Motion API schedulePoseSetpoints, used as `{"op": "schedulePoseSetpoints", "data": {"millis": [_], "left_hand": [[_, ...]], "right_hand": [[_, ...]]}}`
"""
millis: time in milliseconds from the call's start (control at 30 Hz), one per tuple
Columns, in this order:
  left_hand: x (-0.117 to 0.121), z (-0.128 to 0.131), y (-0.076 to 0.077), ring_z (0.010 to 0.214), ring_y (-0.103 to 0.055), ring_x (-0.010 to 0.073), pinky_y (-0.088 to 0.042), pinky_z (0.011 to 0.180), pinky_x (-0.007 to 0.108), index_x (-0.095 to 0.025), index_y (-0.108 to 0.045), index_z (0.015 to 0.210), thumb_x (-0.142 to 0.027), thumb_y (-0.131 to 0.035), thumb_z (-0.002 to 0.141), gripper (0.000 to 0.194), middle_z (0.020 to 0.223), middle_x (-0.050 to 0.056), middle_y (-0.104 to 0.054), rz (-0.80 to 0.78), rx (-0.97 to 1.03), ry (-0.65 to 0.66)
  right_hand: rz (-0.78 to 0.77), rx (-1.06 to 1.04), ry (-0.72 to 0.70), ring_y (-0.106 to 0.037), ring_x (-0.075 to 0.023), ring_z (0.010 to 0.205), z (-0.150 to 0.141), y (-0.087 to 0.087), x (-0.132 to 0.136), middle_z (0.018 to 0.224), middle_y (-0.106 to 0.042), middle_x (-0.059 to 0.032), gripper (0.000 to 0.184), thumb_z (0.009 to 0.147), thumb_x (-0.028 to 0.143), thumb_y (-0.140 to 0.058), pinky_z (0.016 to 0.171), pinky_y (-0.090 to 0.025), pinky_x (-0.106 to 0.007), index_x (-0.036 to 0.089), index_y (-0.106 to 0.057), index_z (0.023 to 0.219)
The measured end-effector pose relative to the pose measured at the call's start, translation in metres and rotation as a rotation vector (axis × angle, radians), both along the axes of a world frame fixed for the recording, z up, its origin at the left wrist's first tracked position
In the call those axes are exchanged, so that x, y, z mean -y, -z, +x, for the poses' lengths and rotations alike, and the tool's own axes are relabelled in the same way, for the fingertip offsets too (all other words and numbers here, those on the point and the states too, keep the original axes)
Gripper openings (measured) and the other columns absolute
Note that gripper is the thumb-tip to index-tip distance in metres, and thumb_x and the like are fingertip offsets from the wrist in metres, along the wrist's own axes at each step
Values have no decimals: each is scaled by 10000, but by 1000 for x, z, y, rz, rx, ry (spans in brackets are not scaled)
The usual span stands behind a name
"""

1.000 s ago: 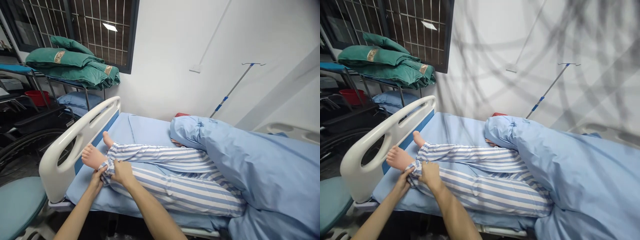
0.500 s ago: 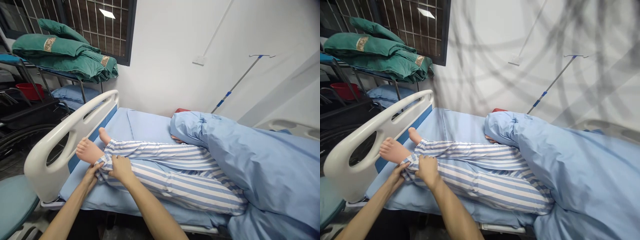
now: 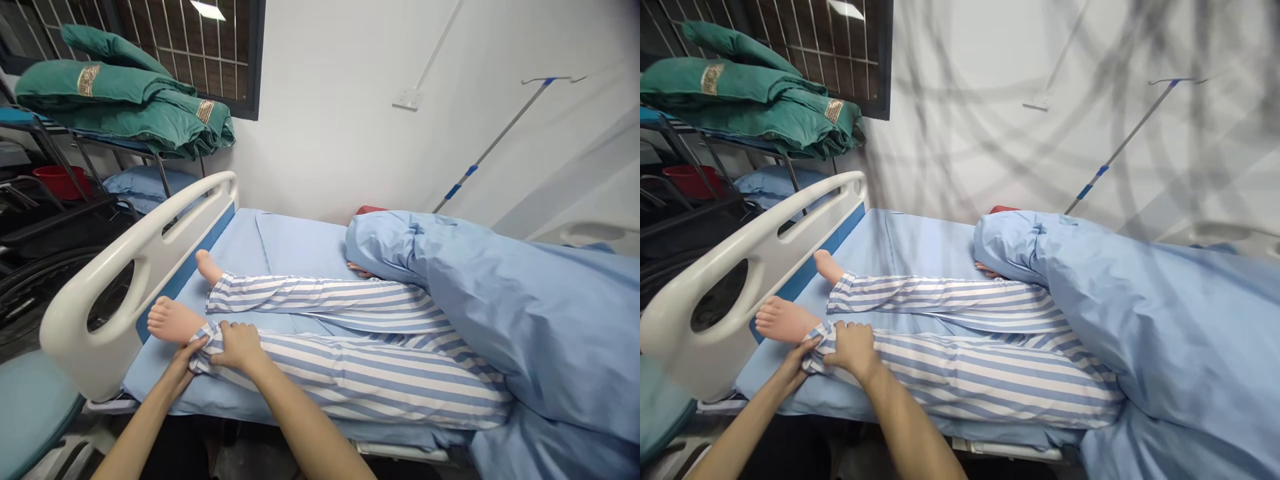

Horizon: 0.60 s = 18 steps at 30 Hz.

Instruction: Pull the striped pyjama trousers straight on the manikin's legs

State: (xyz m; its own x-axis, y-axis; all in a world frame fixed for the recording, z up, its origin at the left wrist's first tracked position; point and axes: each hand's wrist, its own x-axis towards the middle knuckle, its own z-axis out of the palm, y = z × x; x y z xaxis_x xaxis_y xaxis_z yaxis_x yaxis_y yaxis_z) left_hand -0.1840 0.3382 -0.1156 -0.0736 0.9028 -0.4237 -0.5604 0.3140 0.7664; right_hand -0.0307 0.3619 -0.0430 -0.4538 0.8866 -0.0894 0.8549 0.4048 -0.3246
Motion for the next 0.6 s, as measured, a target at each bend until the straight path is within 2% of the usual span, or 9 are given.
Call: {"op": "schedulePoseSetpoints", "data": {"millis": [67,133,233,300,433,533,600], "left_hand": [[0,1,-1,918,-639,282,-545,726,324,-218,-665,864,-208,-719,609,261,874,5,-709,9,-40,-35],[-1,2,-3,960,-622,297,-543,747,327,-206,-665,865,-212,-719,605,266,867,16,-710,11,-79,-57],[-1,1,-2,1007,-599,302,-535,781,325,-176,-664,897,-225,-715,615,291,899,43,-706,11,-98,-35],[-1,-1,-1,990,-609,294,-537,783,316,-161,-660,914,-219,-718,615,310,906,57,-703,9,-97,-11],[2,-2,0,953,-633,242,-543,799,287,-136,-630,986,-158,-727,603,396,923,75,-698,-8,-102,-51],[3,0,-1,957,-632,215,-539,807,264,-129,-609,1025,-142,-722,616,425,975,80,-688,-29,-107,-71],[3,1,-3,954,-633,207,-539,799,257,-133,-599,1047,-144,-717,629,434,1006,78,-680,-30,-115,-77]], "right_hand": [[-119,-114,-22,-604,-297,930,3,-2,-9,1034,-640,-105,697,614,620,-587,757,-456,-402,190,-492,1154],[-225,-250,-19,-589,-278,992,6,-4,-21,1114,-620,-99,665,705,615,-508,782,-457,-376,206,-464,1227],[-264,-380,-28,-541,-218,1094,5,-1,-38,1224,-567,-77,465,859,422,-370,891,-414,-336,202,-470,1257],[-278,-380,-72,-529,-177,1107,1,3,-47,1239,-558,-54,404,864,280,-359,922,-392,-290,195,-508,1229],[-318,-339,-108,-597,-139,945,-7,11,-58,1059,-649,-15,323,804,178,-431,802,-437,-221,202,-612,1071],[-304,-322,-93,-607,-144,841,-12,15,-62,907,-674,-12,214,797,176,-449,725,-439,-219,182,-640,892],[-272,-320,-69,-600,-158,802,-14,15,-63,867,-670,-30,201,821,206,-429,699,-431,-236,169,-619,872]]}}
